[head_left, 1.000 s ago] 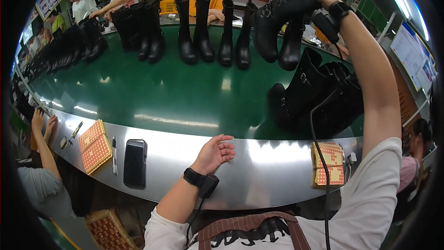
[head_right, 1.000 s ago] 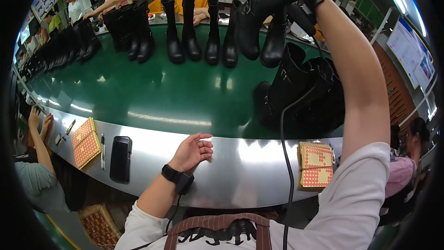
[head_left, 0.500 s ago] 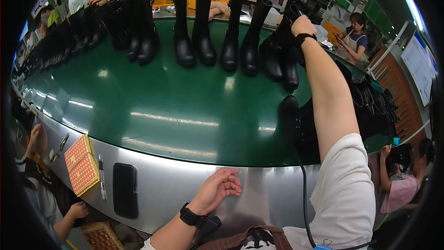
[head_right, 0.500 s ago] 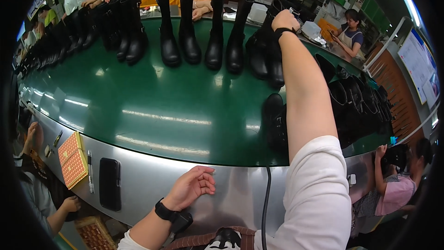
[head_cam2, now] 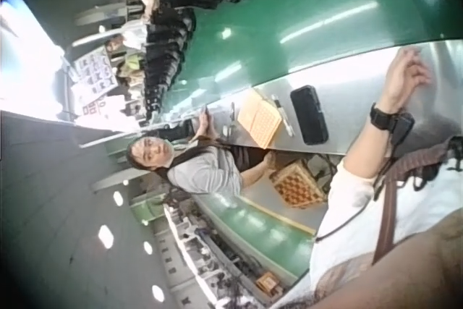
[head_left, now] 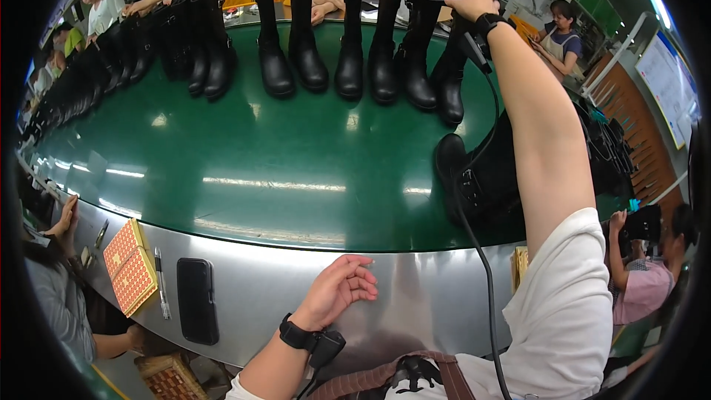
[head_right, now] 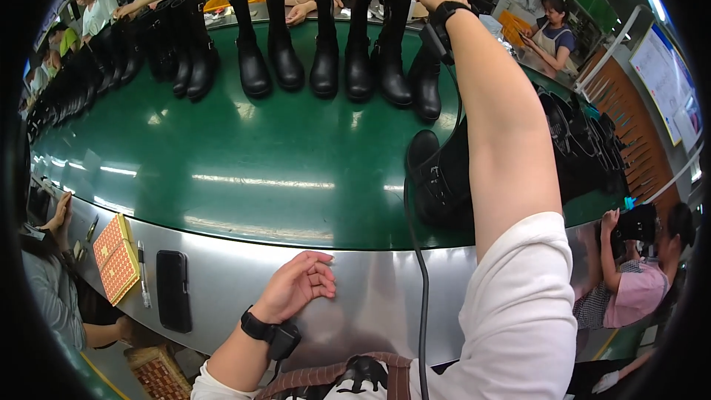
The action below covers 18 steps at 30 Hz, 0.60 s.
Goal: Inspecting and checking zippers and buckles on pairs of black boots at a factory station.
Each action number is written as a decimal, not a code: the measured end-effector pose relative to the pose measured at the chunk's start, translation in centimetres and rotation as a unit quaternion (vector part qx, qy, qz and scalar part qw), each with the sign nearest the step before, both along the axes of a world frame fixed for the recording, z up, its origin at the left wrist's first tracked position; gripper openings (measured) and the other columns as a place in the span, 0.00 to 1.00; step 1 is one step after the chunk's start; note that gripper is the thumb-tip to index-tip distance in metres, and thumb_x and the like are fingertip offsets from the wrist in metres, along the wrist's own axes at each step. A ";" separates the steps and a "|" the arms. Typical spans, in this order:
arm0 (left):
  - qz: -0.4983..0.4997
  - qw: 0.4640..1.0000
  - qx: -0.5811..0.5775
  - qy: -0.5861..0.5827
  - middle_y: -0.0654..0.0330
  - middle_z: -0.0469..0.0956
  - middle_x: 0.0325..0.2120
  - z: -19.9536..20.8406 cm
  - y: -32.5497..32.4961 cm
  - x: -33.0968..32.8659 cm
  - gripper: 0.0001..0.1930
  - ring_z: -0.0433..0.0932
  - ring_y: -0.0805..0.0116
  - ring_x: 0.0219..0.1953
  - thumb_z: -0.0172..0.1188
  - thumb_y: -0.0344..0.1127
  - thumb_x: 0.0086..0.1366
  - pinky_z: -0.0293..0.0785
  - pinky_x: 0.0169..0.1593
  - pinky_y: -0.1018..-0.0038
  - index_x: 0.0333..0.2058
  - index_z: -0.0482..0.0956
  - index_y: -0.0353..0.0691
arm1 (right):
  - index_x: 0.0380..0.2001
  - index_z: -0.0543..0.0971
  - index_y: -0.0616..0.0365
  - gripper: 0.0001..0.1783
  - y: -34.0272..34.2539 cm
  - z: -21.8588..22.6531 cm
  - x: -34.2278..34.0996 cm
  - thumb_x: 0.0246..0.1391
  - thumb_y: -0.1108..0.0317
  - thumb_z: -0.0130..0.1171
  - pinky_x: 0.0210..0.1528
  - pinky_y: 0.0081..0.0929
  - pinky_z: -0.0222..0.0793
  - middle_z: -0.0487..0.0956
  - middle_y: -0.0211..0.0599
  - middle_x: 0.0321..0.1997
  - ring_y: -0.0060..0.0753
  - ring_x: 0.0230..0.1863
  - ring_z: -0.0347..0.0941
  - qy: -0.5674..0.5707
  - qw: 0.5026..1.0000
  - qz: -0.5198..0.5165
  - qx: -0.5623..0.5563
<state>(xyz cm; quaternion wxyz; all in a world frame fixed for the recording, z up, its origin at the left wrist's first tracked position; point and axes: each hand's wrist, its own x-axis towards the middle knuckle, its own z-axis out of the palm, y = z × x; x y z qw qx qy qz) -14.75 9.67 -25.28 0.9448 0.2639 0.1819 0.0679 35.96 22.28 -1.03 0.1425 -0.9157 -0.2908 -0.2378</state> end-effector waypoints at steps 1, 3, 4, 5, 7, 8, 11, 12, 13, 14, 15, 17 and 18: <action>-0.005 1.000 0.005 0.001 0.53 0.77 0.33 0.0 0.0 0.0 0.15 0.78 0.61 0.36 0.43 0.38 0.71 0.75 0.43 0.66 0.47 0.69 0.33 | 0.58 0.71 0.50 0.47 -1.0 1.5 -1.0 0.39 0.31 0.59 0.62 0.46 0.58 0.66 0.55 0.61 0.59 0.63 0.59 -0.048 0.999 0.006 -0.021; -0.013 1.000 0.012 -0.016 0.52 0.77 0.33 -0.1 0.0 0.2 0.15 0.78 0.61 0.36 0.44 0.38 0.70 0.76 0.43 0.65 0.47 0.69 0.33 | 0.53 0.75 0.51 0.37 -2.7 5.5 -1.4 0.44 0.40 0.63 0.58 0.39 0.64 0.76 0.46 0.51 0.47 0.57 0.69 -0.129 0.990 0.051 -0.026; 0.006 1.000 0.016 -0.003 0.52 0.77 0.33 -0.5 0.3 -0.8 0.15 0.78 0.60 0.36 0.44 0.39 0.70 0.76 0.43 0.66 0.46 0.70 0.33 | 0.38 0.82 0.59 0.21 -3.7 8.1 -8.4 0.46 0.55 0.61 0.49 0.32 0.74 0.82 0.52 0.37 0.44 0.43 0.79 -0.059 0.990 0.123 -0.028; -0.012 1.000 0.020 -0.007 0.52 0.77 0.33 -0.5 0.2 -0.3 0.15 0.78 0.60 0.36 0.44 0.39 0.70 0.76 0.43 0.66 0.46 0.70 0.33 | 0.36 0.82 0.61 0.20 -6.1 10.1 -8.4 0.46 0.56 0.61 0.41 0.33 0.75 0.82 0.49 0.34 0.47 0.36 0.80 -0.029 0.977 0.209 0.021; -0.010 0.999 0.030 -0.017 0.52 0.78 0.33 -0.2 0.0 0.1 0.16 0.78 0.61 0.35 0.45 0.40 0.70 0.76 0.43 0.66 0.46 0.70 0.33 | 0.35 0.82 0.61 0.20 -9.8 13.3 -11.2 0.47 0.55 0.62 0.40 0.31 0.75 0.83 0.46 0.33 0.42 0.35 0.80 -0.073 0.952 0.294 0.052; -0.016 0.999 0.042 -0.019 0.52 0.76 0.33 0.0 -0.1 0.1 0.16 0.78 0.62 0.35 0.43 0.40 0.71 0.76 0.41 0.67 0.48 0.68 0.33 | 0.36 0.81 0.62 0.21 -12.7 14.3 -13.6 0.48 0.53 0.63 0.41 0.28 0.74 0.83 0.44 0.34 0.35 0.37 0.80 0.041 0.944 0.318 0.075; -0.008 0.999 0.045 -0.017 0.52 0.76 0.33 -0.3 0.0 0.3 0.16 0.78 0.62 0.35 0.43 0.40 0.71 0.76 0.42 0.67 0.47 0.68 0.33 | 0.41 0.79 0.61 0.21 -19.4 13.6 -19.9 0.52 0.55 0.61 0.41 0.26 0.73 0.83 0.41 0.34 0.30 0.36 0.79 -0.011 0.931 0.359 0.068; -0.008 0.998 0.054 -0.013 0.51 0.76 0.33 -0.4 0.0 0.4 0.17 0.78 0.61 0.36 0.44 0.40 0.71 0.77 0.42 0.66 0.47 0.68 0.33 | 0.42 0.79 0.60 0.20 -21.8 13.1 -21.9 0.52 0.56 0.61 0.41 0.26 0.73 0.83 0.41 0.34 0.30 0.36 0.79 -0.029 0.937 0.341 0.070; -0.019 0.998 0.059 -0.019 0.51 0.76 0.33 -0.2 0.0 0.3 0.17 0.78 0.61 0.36 0.44 0.40 0.71 0.77 0.42 0.66 0.47 0.68 0.33 | 0.42 0.79 0.60 0.20 -24.3 12.6 -23.6 0.51 0.57 0.61 0.41 0.27 0.74 0.83 0.41 0.34 0.31 0.36 0.80 -0.034 0.931 0.357 0.075; -0.009 0.997 0.071 -0.014 0.51 0.76 0.33 -0.2 0.0 0.0 0.17 0.78 0.61 0.36 0.44 0.41 0.70 0.77 0.42 0.66 0.48 0.68 0.33 | 0.49 0.77 0.52 0.27 -26.1 11.2 -22.0 0.49 0.49 0.64 0.54 0.32 0.67 0.81 0.39 0.41 0.36 0.48 0.76 -0.017 0.919 0.387 0.078; 0.001 0.996 0.083 -0.011 0.51 0.76 0.33 -0.1 0.0 -0.2 0.17 0.78 0.61 0.36 0.44 0.41 0.70 0.77 0.42 0.66 0.48 0.68 0.33 | 0.47 0.77 0.53 0.22 -27.8 9.8 -22.9 0.51 0.54 0.64 0.50 0.28 0.68 0.81 0.36 0.37 0.31 0.42 0.77 -0.075 0.919 0.378 0.084; -0.004 0.997 0.082 -0.014 0.51 0.77 0.33 -0.2 -0.1 0.0 0.17 0.78 0.60 0.36 0.45 0.41 0.70 0.77 0.42 0.65 0.48 0.69 0.33 | 0.53 0.74 0.49 0.35 -31.3 7.8 -23.2 0.46 0.40 0.62 0.50 0.37 0.71 0.74 0.50 0.52 0.48 0.51 0.73 -0.060 0.944 0.323 0.035; -0.014 0.996 0.085 -0.023 0.51 0.77 0.33 -0.4 -0.3 0.6 0.17 0.78 0.60 0.36 0.45 0.41 0.70 0.77 0.42 0.65 0.48 0.69 0.33 | 0.56 0.71 0.47 0.35 -33.0 6.9 -22.9 0.48 0.43 0.63 0.52 0.37 0.69 0.75 0.49 0.50 0.47 0.51 0.72 -0.085 0.946 0.313 -0.001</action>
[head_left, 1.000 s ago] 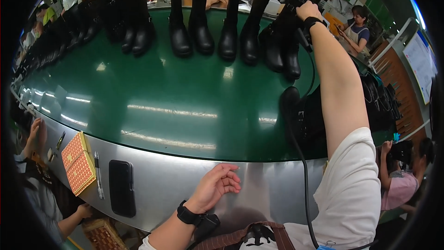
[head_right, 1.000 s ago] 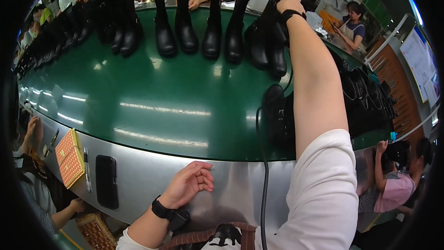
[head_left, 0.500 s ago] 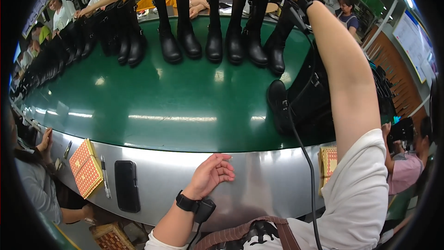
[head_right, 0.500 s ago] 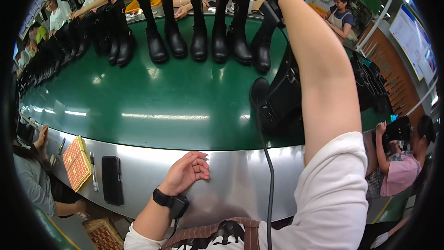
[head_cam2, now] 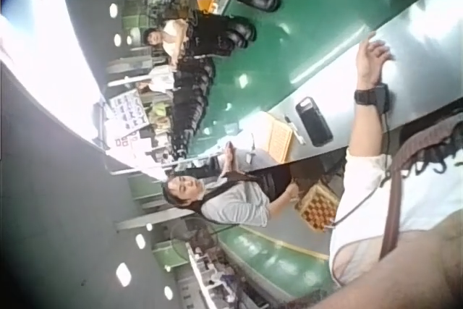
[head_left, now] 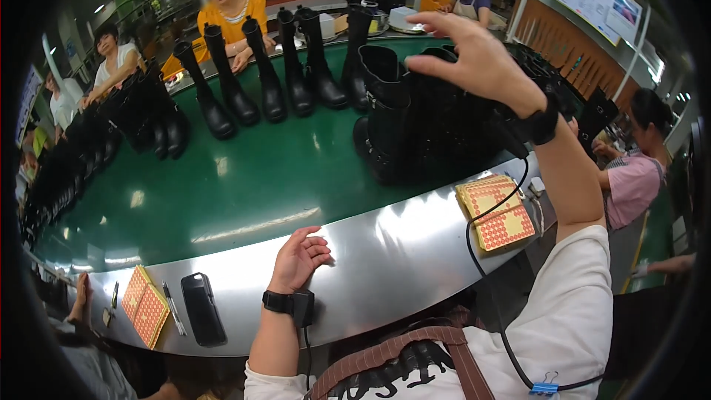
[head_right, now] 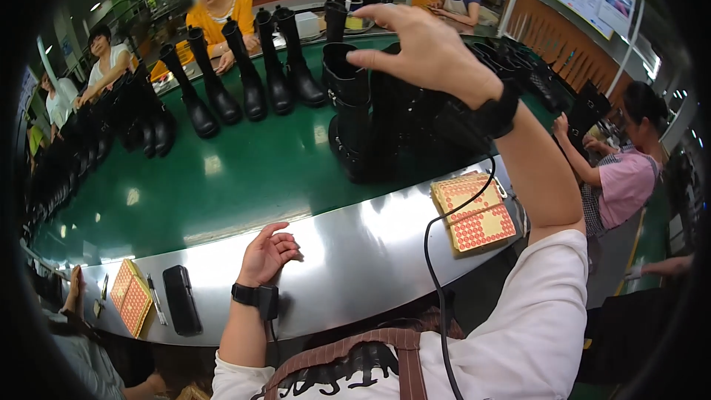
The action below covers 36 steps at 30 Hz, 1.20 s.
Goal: Inspecting and checking zippers and buckles on pairs of black boots at a factory station.
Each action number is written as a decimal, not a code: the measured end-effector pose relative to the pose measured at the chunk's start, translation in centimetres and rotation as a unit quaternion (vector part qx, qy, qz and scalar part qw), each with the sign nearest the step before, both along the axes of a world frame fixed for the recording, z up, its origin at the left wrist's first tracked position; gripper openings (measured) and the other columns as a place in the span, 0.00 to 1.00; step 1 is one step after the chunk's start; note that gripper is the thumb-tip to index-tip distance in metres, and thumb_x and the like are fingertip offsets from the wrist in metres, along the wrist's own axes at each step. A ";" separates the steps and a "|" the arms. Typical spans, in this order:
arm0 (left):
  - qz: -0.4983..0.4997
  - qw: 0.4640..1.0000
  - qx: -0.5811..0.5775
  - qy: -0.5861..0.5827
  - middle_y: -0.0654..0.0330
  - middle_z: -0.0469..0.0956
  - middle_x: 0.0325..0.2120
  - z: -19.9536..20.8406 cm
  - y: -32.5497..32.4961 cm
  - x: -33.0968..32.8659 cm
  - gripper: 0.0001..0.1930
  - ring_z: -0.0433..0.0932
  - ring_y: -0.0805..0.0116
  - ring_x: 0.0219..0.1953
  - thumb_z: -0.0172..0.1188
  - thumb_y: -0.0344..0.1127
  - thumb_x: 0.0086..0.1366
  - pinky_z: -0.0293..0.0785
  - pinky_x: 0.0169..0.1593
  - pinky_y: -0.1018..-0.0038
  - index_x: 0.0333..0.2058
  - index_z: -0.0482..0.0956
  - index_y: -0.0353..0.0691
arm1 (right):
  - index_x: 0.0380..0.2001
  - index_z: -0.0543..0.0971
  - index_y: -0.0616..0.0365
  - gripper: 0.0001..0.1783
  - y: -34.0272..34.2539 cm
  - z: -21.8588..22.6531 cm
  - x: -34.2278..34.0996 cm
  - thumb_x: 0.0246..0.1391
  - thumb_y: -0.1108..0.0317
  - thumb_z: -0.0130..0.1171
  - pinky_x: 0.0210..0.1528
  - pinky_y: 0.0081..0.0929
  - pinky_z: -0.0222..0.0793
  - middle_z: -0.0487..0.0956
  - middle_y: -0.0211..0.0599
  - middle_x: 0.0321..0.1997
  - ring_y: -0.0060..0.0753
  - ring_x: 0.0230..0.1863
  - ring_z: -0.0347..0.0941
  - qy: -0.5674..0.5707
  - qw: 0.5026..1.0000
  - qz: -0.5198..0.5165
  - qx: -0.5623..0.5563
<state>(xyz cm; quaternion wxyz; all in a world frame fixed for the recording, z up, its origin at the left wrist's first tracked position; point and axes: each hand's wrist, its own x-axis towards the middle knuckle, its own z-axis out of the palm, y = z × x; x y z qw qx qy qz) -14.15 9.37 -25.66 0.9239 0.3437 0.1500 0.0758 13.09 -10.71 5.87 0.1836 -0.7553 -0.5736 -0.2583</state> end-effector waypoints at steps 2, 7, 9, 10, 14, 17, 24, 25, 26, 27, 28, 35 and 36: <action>-0.015 0.999 -0.028 0.003 0.50 0.77 0.33 0.1 -0.5 1.2 0.18 0.78 0.57 0.37 0.43 0.40 0.70 0.77 0.44 0.63 0.49 0.70 0.33 | 0.61 0.65 0.44 0.39 -1.8 -1.7 0.4 0.49 0.45 0.64 0.54 0.39 0.66 0.74 0.51 0.50 0.48 0.54 0.69 0.036 0.995 -0.035 -0.085; 0.017 1.000 -0.001 0.016 0.51 0.79 0.33 -1.4 0.3 -0.8 0.17 0.80 0.55 0.35 0.47 0.42 0.69 0.79 0.42 0.62 0.49 0.71 0.37 | 0.55 0.72 0.43 0.43 2.0 -4.1 -0.6 0.40 0.28 0.58 0.52 0.46 0.67 0.74 0.56 0.46 0.60 0.50 0.70 0.136 0.966 -0.064 -0.210; 0.022 0.999 -0.014 0.028 0.50 0.79 0.33 -1.5 0.6 -0.7 0.17 0.80 0.58 0.33 0.47 0.42 0.69 0.81 0.38 0.67 0.49 0.71 0.36 | 0.48 0.76 0.48 0.39 3.8 -4.7 0.9 0.40 0.31 0.61 0.49 0.45 0.70 0.73 0.55 0.44 0.58 0.49 0.71 0.135 0.970 -0.059 -0.195; 0.019 0.999 -0.011 0.034 0.50 0.79 0.33 -1.1 0.4 -0.3 0.17 0.80 0.59 0.33 0.47 0.42 0.69 0.81 0.37 0.67 0.49 0.71 0.36 | 0.48 0.76 0.49 0.38 4.5 -5.2 1.6 0.40 0.34 0.63 0.49 0.44 0.70 0.73 0.55 0.45 0.56 0.48 0.72 0.118 0.975 -0.081 -0.172; 0.018 0.999 -0.017 0.038 0.50 0.78 0.33 -0.8 0.8 -0.8 0.16 0.79 0.60 0.33 0.47 0.41 0.69 0.80 0.38 0.67 0.48 0.71 0.36 | 0.40 0.81 0.54 0.35 6.1 -5.6 3.3 0.39 0.35 0.63 0.45 0.43 0.72 0.80 0.45 0.38 0.48 0.44 0.75 0.108 0.967 -0.129 -0.190; -0.013 0.999 -0.018 0.024 0.51 0.79 0.35 -0.8 1.0 -0.8 0.15 0.79 0.58 0.38 0.46 0.38 0.70 0.77 0.45 0.62 0.50 0.72 0.38 | 0.35 0.82 0.58 0.36 5.3 -3.5 2.8 0.39 0.33 0.63 0.27 0.29 0.76 0.80 0.40 0.26 0.36 0.24 0.79 0.160 0.944 -0.130 -0.256; -0.024 1.000 0.005 0.007 0.54 0.77 0.33 -0.6 0.4 0.1 0.16 0.79 0.62 0.35 0.47 0.43 0.70 0.78 0.41 0.67 0.48 0.71 0.37 | 0.33 0.82 0.65 0.26 10.0 -3.4 2.2 0.40 0.51 0.68 0.36 0.33 0.72 0.79 0.50 0.24 0.43 0.30 0.78 0.008 1.000 -0.001 -0.014; -0.022 1.000 0.008 0.007 0.55 0.77 0.33 -0.6 0.4 -0.1 0.16 0.79 0.62 0.35 0.47 0.43 0.70 0.78 0.40 0.67 0.47 0.71 0.37 | 0.35 0.83 0.64 0.25 11.2 -2.0 0.8 0.39 0.53 0.68 0.40 0.34 0.73 0.80 0.52 0.27 0.45 0.33 0.79 0.034 0.999 -0.010 -0.009; -0.009 1.000 0.008 0.010 0.55 0.77 0.33 -0.6 0.4 -0.4 0.16 0.79 0.62 0.35 0.47 0.43 0.70 0.78 0.40 0.67 0.47 0.71 0.37 | 0.36 0.82 0.66 0.26 12.4 -0.7 -0.1 0.39 0.54 0.67 0.39 0.34 0.73 0.80 0.51 0.27 0.45 0.32 0.79 0.065 0.998 -0.018 -0.013; -0.013 1.000 0.006 0.010 0.55 0.77 0.33 -0.4 0.3 -0.4 0.16 0.79 0.63 0.35 0.47 0.42 0.70 0.78 0.40 0.67 0.47 0.71 0.37 | 0.37 0.82 0.65 0.26 13.5 -0.3 0.5 0.38 0.54 0.67 0.36 0.33 0.73 0.80 0.50 0.27 0.45 0.30 0.79 -0.029 0.995 0.061 0.069; -0.021 1.000 0.003 0.011 0.55 0.77 0.33 -0.3 0.3 -0.4 0.16 0.79 0.63 0.34 0.47 0.42 0.70 0.78 0.40 0.67 0.47 0.70 0.37 | 0.36 0.82 0.65 0.26 14.4 0.7 -0.3 0.39 0.53 0.67 0.36 0.31 0.73 0.81 0.49 0.27 0.42 0.30 0.80 -0.021 0.994 0.069 0.081; -0.038 0.999 0.010 0.020 0.53 0.76 0.33 -0.4 0.9 0.0 0.15 0.79 0.62 0.35 0.46 0.41 0.70 0.78 0.40 0.66 0.47 0.70 0.36 | 0.36 0.83 0.57 0.21 21.8 -0.7 -7.4 0.41 0.54 0.60 0.36 0.38 0.76 0.81 0.49 0.28 0.47 0.31 0.80 0.008 0.986 0.099 0.137; -0.037 0.999 0.004 0.014 0.53 0.76 0.34 -0.5 1.0 0.0 0.15 0.79 0.62 0.36 0.46 0.41 0.70 0.78 0.41 0.66 0.47 0.69 0.35 | 0.35 0.83 0.59 0.22 22.8 -2.0 -9.1 0.43 0.52 0.62 0.38 0.36 0.76 0.81 0.49 0.31 0.48 0.33 0.80 0.008 0.985 0.072 0.155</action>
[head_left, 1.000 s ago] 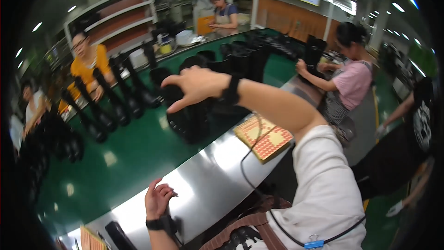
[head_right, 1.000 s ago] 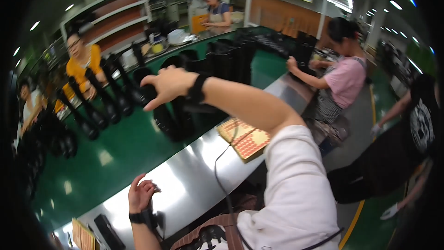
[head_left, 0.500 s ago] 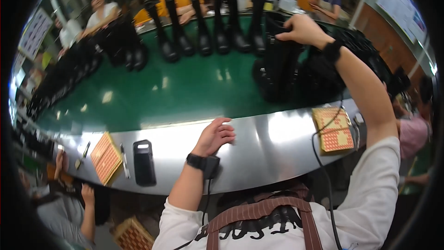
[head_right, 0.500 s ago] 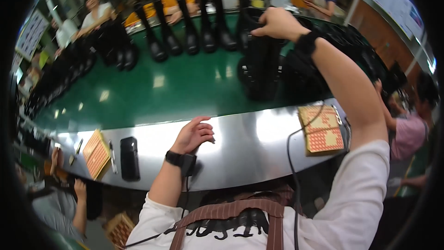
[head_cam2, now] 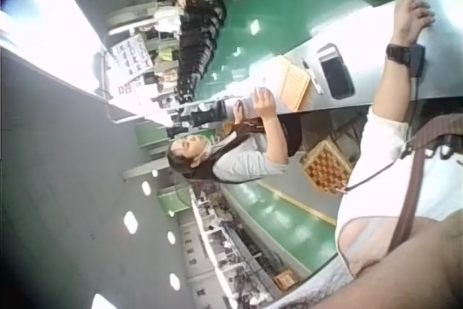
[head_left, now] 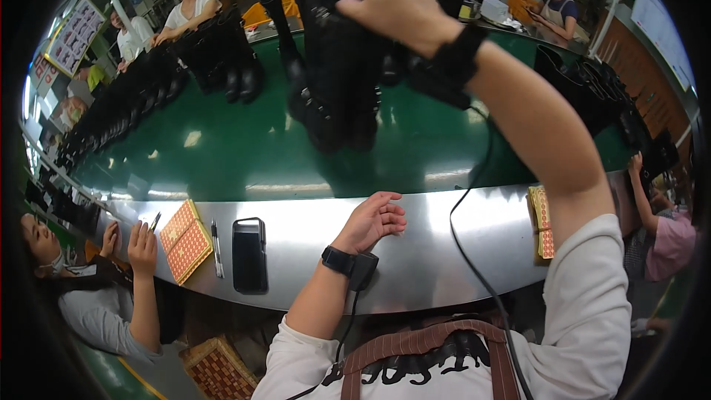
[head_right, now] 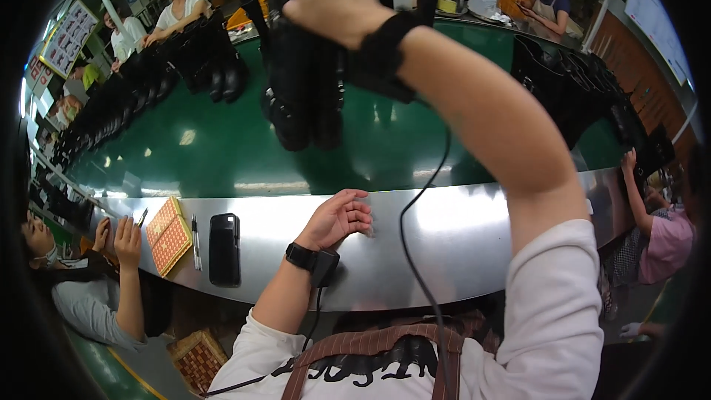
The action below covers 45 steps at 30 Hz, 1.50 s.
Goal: Inspecting and checking zippers and buckles on pairs of black boots at a factory station.
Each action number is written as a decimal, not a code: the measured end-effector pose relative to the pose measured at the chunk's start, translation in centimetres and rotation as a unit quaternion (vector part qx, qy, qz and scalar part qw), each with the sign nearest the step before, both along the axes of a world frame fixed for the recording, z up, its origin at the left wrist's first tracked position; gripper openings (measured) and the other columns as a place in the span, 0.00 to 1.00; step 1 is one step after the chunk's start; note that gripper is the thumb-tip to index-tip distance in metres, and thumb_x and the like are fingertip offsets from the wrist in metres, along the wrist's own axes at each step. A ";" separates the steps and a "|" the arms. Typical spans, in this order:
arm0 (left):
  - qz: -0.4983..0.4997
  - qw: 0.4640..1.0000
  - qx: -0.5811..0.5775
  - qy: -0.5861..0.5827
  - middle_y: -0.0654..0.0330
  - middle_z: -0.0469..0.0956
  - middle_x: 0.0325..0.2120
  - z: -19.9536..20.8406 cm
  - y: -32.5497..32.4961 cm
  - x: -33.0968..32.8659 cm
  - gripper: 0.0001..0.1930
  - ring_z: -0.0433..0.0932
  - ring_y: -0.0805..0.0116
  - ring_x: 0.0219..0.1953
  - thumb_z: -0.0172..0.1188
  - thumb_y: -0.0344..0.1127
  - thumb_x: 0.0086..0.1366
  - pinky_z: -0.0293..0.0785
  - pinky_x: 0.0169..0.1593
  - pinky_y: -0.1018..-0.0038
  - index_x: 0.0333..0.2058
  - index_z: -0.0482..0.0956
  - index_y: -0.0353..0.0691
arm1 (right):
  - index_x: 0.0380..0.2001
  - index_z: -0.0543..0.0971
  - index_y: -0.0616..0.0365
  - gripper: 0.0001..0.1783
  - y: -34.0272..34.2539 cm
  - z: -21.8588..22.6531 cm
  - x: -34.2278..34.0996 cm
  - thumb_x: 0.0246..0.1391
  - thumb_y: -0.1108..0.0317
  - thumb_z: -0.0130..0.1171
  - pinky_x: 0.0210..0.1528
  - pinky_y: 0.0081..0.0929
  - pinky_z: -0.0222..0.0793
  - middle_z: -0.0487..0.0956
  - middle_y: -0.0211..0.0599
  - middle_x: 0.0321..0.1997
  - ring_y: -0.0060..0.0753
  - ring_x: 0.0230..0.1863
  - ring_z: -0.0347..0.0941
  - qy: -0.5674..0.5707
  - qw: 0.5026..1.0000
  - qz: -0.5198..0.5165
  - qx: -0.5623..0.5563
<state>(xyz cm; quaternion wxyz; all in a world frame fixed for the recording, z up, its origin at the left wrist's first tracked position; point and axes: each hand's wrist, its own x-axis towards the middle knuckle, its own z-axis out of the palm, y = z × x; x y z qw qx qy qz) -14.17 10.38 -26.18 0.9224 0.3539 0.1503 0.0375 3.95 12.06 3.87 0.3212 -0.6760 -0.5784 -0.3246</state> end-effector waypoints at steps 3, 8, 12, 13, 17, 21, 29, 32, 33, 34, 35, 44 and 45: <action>0.008 1.000 0.001 0.004 0.53 0.76 0.34 0.6 -0.2 0.0 0.15 0.78 0.63 0.35 0.44 0.39 0.71 0.78 0.40 0.68 0.49 0.68 0.35 | 0.27 0.83 0.57 0.18 2.4 -4.7 -5.4 0.43 0.52 0.63 0.36 0.40 0.77 0.81 0.48 0.28 0.52 0.33 0.80 0.036 0.989 0.009 -0.146; -0.011 1.000 0.000 0.007 0.53 0.76 0.35 0.8 -0.3 0.3 0.15 0.79 0.62 0.36 0.42 0.39 0.72 0.78 0.42 0.65 0.49 0.67 0.34 | 0.38 0.79 0.58 0.21 4.1 -7.7 -8.4 0.41 0.58 0.68 0.40 0.35 0.71 0.76 0.42 0.36 0.44 0.44 0.70 0.024 0.984 0.049 -0.169; -0.006 1.000 0.012 0.000 0.52 0.76 0.35 0.8 -0.3 -0.1 0.16 0.79 0.61 0.36 0.42 0.39 0.72 0.78 0.42 0.65 0.49 0.67 0.34 | 0.43 0.76 0.54 0.25 0.8 -7.0 -7.5 0.41 0.57 0.68 0.43 0.37 0.70 0.73 0.44 0.45 0.44 0.51 0.68 0.018 0.989 0.071 -0.125; -0.003 1.000 0.010 0.001 0.52 0.76 0.35 0.7 -0.2 -0.3 0.16 0.79 0.61 0.36 0.42 0.39 0.72 0.78 0.42 0.65 0.49 0.67 0.34 | 0.46 0.75 0.52 0.27 -0.6 -6.8 -6.8 0.41 0.56 0.68 0.45 0.36 0.69 0.72 0.44 0.48 0.44 0.52 0.67 -0.024 0.994 0.095 -0.038; 0.000 1.000 0.008 -0.014 0.51 0.77 0.35 0.3 -0.2 -0.1 0.16 0.79 0.61 0.36 0.44 0.40 0.71 0.78 0.43 0.65 0.49 0.68 0.34 | 0.50 0.73 0.50 0.30 -9.3 -8.4 -1.3 0.42 0.57 0.68 0.57 0.38 0.63 0.70 0.44 0.54 0.47 0.57 0.65 -0.058 0.987 0.094 -0.116; 0.011 1.000 0.011 -0.004 0.51 0.77 0.34 0.5 -0.2 -0.3 0.16 0.79 0.61 0.35 0.44 0.41 0.70 0.78 0.42 0.66 0.48 0.68 0.34 | 0.56 0.71 0.46 0.37 -18.1 -8.4 7.2 0.40 0.53 0.70 0.62 0.42 0.55 0.67 0.47 0.58 0.49 0.59 0.62 -0.061 0.982 -0.104 -0.147; -0.004 1.000 0.020 -0.008 0.52 0.76 0.34 0.5 -0.5 0.3 0.16 0.79 0.61 0.36 0.43 0.40 0.71 0.79 0.41 0.64 0.49 0.67 0.34 | 0.45 0.74 0.53 0.33 -30.8 -5.0 20.1 0.41 0.42 0.67 0.46 0.34 0.70 0.80 0.45 0.36 0.45 0.41 0.78 0.146 0.911 -0.298 -0.244; 0.016 0.999 0.030 0.009 0.52 0.76 0.34 0.8 -0.6 -0.5 0.17 0.79 0.61 0.36 0.42 0.40 0.72 0.79 0.42 0.62 0.49 0.66 0.33 | 0.43 0.76 0.56 0.35 -29.9 -4.6 20.1 0.40 0.39 0.67 0.46 0.36 0.70 0.80 0.49 0.39 0.48 0.43 0.77 0.167 0.899 -0.279 -0.294; 0.017 0.999 0.031 0.009 0.51 0.76 0.34 0.9 -0.6 -0.3 0.17 0.79 0.61 0.36 0.41 0.40 0.72 0.79 0.42 0.61 0.49 0.66 0.33 | 0.43 0.77 0.57 0.37 -30.2 -4.3 20.7 0.39 0.36 0.66 0.47 0.37 0.71 0.80 0.50 0.40 0.51 0.45 0.76 0.167 0.897 -0.267 -0.311; 0.010 0.999 0.040 0.003 0.51 0.76 0.34 1.0 -0.7 -0.2 0.17 0.79 0.60 0.36 0.41 0.40 0.72 0.79 0.42 0.62 0.49 0.66 0.33 | 0.44 0.78 0.59 0.40 -30.5 -3.7 21.0 0.38 0.34 0.65 0.48 0.36 0.70 0.79 0.51 0.40 0.51 0.45 0.76 0.189 0.888 -0.266 -0.323; 0.003 0.999 0.041 0.003 0.51 0.76 0.34 1.1 -0.8 0.1 0.17 0.79 0.60 0.36 0.41 0.40 0.72 0.79 0.42 0.62 0.49 0.66 0.33 | 0.47 0.77 0.59 0.42 -31.1 -3.3 22.2 0.37 0.34 0.66 0.44 0.37 0.74 0.79 0.50 0.40 0.48 0.44 0.77 0.182 0.887 -0.272 -0.326; -0.001 0.998 0.057 -0.017 0.48 0.77 0.35 0.9 -0.4 0.0 0.18 0.79 0.60 0.37 0.42 0.42 0.71 0.80 0.42 0.63 0.50 0.65 0.33 | 0.42 0.81 0.58 0.36 -27.0 -4.1 20.8 0.41 0.37 0.64 0.48 0.38 0.71 0.80 0.48 0.42 0.49 0.45 0.77 0.139 0.908 -0.336 -0.208; 0.003 0.996 0.081 -0.021 0.48 0.76 0.35 1.1 -0.4 -0.1 0.18 0.80 0.59 0.37 0.43 0.42 0.71 0.80 0.43 0.63 0.51 0.63 0.33 | 0.42 0.81 0.59 0.35 -26.9 -3.6 19.7 0.41 0.38 0.64 0.47 0.38 0.72 0.80 0.48 0.42 0.49 0.45 0.77 0.121 0.921 -0.324 -0.182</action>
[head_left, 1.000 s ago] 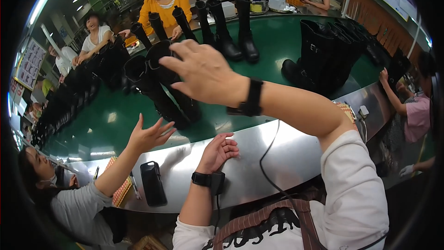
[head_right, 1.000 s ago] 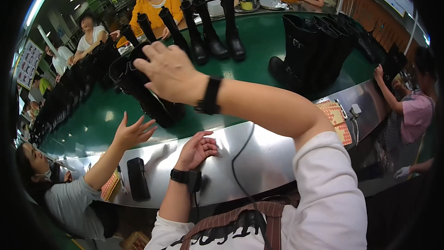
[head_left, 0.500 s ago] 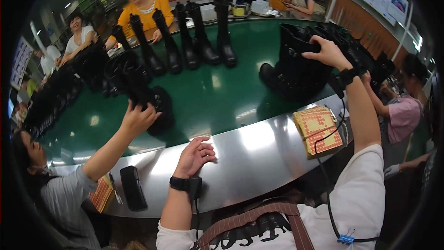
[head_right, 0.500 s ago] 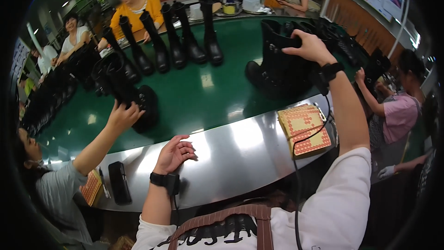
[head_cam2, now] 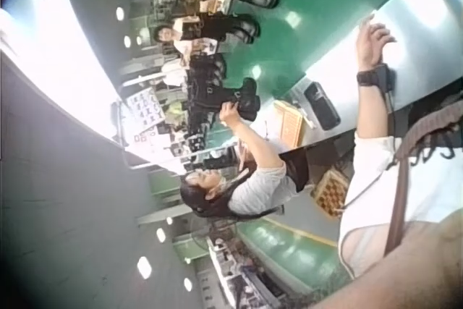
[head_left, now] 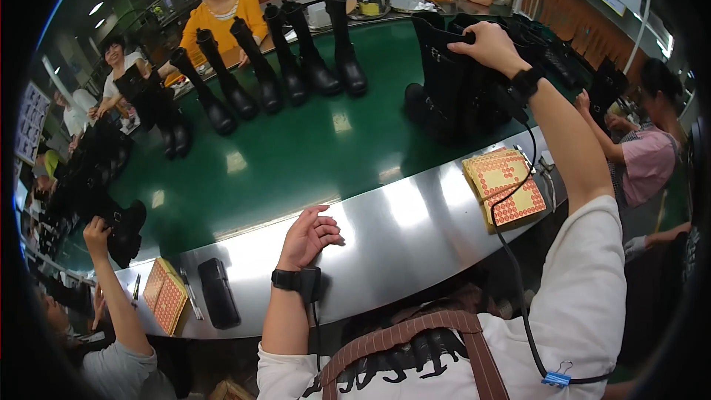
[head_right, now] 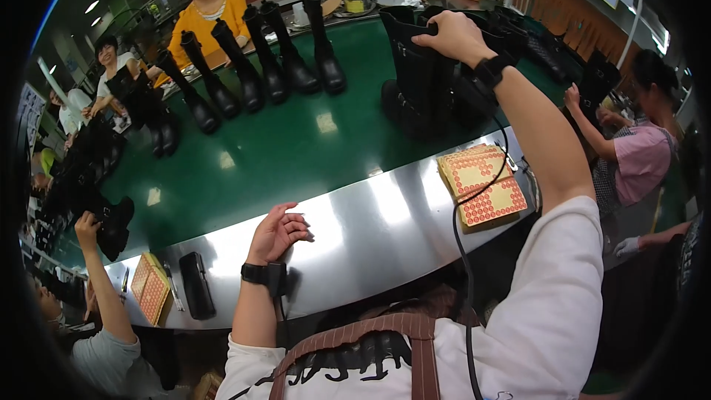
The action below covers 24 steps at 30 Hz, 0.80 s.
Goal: Inspecting and checking zippers and buckles on pairs of black boots at a factory station.
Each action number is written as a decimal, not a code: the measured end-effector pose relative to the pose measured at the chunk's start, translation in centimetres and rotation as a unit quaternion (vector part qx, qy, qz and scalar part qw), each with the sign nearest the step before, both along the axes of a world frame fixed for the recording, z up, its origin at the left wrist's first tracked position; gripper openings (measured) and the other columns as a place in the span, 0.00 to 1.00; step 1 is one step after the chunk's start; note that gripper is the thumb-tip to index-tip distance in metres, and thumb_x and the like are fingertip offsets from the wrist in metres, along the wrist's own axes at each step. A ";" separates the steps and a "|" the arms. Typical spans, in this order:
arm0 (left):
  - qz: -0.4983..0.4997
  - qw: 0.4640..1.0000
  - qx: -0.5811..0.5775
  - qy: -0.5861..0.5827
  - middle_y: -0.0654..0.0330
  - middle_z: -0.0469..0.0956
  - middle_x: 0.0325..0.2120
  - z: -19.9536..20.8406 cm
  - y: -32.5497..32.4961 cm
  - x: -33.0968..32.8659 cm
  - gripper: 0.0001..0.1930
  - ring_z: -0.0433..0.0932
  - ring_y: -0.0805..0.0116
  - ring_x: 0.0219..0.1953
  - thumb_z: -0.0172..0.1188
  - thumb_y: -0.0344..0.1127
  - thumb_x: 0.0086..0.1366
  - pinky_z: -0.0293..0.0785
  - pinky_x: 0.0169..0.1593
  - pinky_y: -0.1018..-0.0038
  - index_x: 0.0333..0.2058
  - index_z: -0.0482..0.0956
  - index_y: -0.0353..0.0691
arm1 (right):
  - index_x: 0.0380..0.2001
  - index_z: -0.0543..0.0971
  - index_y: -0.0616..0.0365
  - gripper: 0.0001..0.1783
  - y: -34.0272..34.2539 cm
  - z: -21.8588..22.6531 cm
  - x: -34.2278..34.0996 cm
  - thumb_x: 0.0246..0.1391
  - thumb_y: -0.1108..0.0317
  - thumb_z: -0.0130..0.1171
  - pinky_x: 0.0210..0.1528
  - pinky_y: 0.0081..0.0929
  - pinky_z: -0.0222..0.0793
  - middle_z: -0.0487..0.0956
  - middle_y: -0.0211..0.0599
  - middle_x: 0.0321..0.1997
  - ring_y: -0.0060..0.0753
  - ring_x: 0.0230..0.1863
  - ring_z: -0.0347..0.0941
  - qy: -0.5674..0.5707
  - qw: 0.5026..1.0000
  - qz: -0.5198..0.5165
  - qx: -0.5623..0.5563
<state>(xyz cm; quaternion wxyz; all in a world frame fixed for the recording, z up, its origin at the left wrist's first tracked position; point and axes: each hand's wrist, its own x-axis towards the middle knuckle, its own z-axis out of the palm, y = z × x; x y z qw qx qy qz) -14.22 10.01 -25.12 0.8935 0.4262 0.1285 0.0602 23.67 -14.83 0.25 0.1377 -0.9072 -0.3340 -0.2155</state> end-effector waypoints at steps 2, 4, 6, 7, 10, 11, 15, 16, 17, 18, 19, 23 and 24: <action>0.015 0.999 0.044 0.026 0.49 0.76 0.35 0.3 -0.7 -0.2 0.18 0.80 0.59 0.35 0.46 0.39 0.70 0.81 0.40 0.62 0.52 0.62 0.34 | 0.39 0.81 0.62 0.34 -0.1 2.1 -4.8 0.42 0.41 0.63 0.47 0.39 0.71 0.80 0.51 0.39 0.52 0.43 0.77 -0.045 0.998 0.042 0.021; 0.038 0.961 0.253 0.101 0.51 0.72 0.44 1.5 -3.3 0.9 0.29 0.77 0.63 0.43 0.58 0.41 0.64 0.80 0.41 0.66 0.59 0.58 0.37 | 0.35 0.81 0.64 0.29 -0.8 4.0 -10.4 0.45 0.45 0.64 0.42 0.37 0.71 0.80 0.50 0.34 0.49 0.39 0.78 -0.105 0.988 0.097 0.062; 0.048 0.897 0.439 0.012 0.50 0.63 0.57 4.1 -6.7 2.2 0.48 0.65 0.58 0.59 0.71 0.45 0.52 0.68 0.57 0.63 0.66 0.51 0.47 | 0.27 0.77 0.66 0.20 -2.5 5.0 -15.4 0.47 0.56 0.66 0.33 0.32 0.70 0.79 0.49 0.28 0.44 0.30 0.78 -0.028 0.986 0.124 0.111; 0.069 0.873 0.480 -0.049 0.49 0.55 0.62 7.1 -8.8 2.3 0.58 0.55 0.55 0.65 0.76 0.46 0.44 0.58 0.64 0.60 0.67 0.45 0.45 | 0.26 0.75 0.66 0.17 -2.2 4.1 -17.7 0.46 0.61 0.68 0.30 0.32 0.69 0.78 0.47 0.25 0.45 0.25 0.77 -0.049 0.968 0.190 0.156; 0.168 0.783 0.576 -0.162 0.41 0.45 0.65 10.8 -14.0 2.4 0.69 0.47 0.41 0.67 0.80 0.46 0.32 0.47 0.68 0.57 0.68 0.38 0.41 | 0.33 0.77 0.63 0.17 -4.5 2.5 -24.7 0.44 0.62 0.69 0.37 0.32 0.69 0.78 0.45 0.29 0.41 0.31 0.76 -0.041 0.954 0.294 0.053; 0.213 0.755 0.602 -0.145 0.41 0.44 0.65 10.2 -15.8 3.2 0.69 0.46 0.41 0.67 0.80 0.45 0.32 0.48 0.67 0.57 0.67 0.38 0.41 | 0.39 0.76 0.62 0.22 -5.8 2.3 -26.6 0.44 0.60 0.69 0.39 0.34 0.69 0.78 0.45 0.33 0.42 0.34 0.75 0.022 0.954 0.300 0.016; 0.294 0.777 0.531 -0.166 0.43 0.45 0.66 8.3 -16.0 4.2 0.66 0.47 0.43 0.67 0.78 0.38 0.35 0.49 0.68 0.59 0.67 0.38 0.40 | 0.55 0.67 0.62 0.42 -8.1 -1.7 -25.3 0.43 0.45 0.67 0.47 0.43 0.70 0.68 0.51 0.54 0.52 0.50 0.68 -0.149 0.905 0.394 0.060; 0.287 0.780 0.530 -0.167 0.43 0.45 0.66 8.3 -15.6 4.0 0.66 0.47 0.43 0.67 0.78 0.38 0.35 0.49 0.68 0.59 0.67 0.38 0.40 | 0.55 0.67 0.62 0.42 -8.7 -3.0 -24.6 0.43 0.45 0.67 0.47 0.43 0.70 0.68 0.51 0.54 0.52 0.50 0.68 -0.145 0.908 0.388 0.058; 0.271 0.786 0.531 -0.162 0.44 0.45 0.66 8.5 -15.0 3.7 0.63 0.47 0.44 0.67 0.76 0.36 0.38 0.49 0.68 0.60 0.67 0.38 0.39 | 0.57 0.64 0.65 0.47 -9.0 -4.6 -23.8 0.42 0.42 0.67 0.50 0.44 0.69 0.64 0.53 0.57 0.50 0.53 0.66 -0.174 0.891 0.370 0.199; 0.252 0.796 0.527 -0.159 0.45 0.46 0.66 8.7 -14.8 3.4 0.61 0.47 0.45 0.67 0.74 0.33 0.40 0.48 0.68 0.61 0.67 0.38 0.39 | 0.58 0.61 0.67 0.52 -10.0 -6.2 -23.2 0.41 0.39 0.68 0.52 0.45 0.69 0.61 0.54 0.60 0.49 0.57 0.64 -0.202 0.858 0.339 0.329; 0.252 0.804 0.514 -0.157 0.46 0.46 0.66 8.1 -14.3 3.2 0.57 0.48 0.46 0.67 0.70 0.29 0.43 0.48 0.68 0.62 0.66 0.39 0.37 | 0.62 0.53 0.71 0.64 -11.4 -8.0 -22.4 0.35 0.33 0.68 0.58 0.48 0.64 0.57 0.56 0.63 0.49 0.61 0.60 -0.128 0.884 0.282 0.350; 0.148 0.932 0.328 -0.049 0.50 0.60 0.57 4.9 -14.0 2.1 0.43 0.61 0.59 0.60 0.64 0.26 0.51 0.58 0.63 0.67 0.64 0.49 0.34 | 0.62 0.58 0.65 0.53 -11.5 -18.6 -22.5 0.34 0.62 0.75 0.65 0.35 0.51 0.65 0.43 0.61 0.39 0.63 0.59 0.295 0.840 0.334 0.309; 0.164 0.949 0.266 -0.033 0.55 0.70 0.49 6.2 -14.4 1.4 0.32 0.69 0.65 0.52 0.60 0.23 0.53 0.64 0.57 0.69 0.58 0.61 0.33 | 0.57 0.67 0.65 0.41 -9.4 -17.2 -23.7 0.37 0.71 0.73 0.60 0.34 0.59 0.71 0.39 0.55 0.36 0.57 0.66 0.353 0.839 0.341 0.234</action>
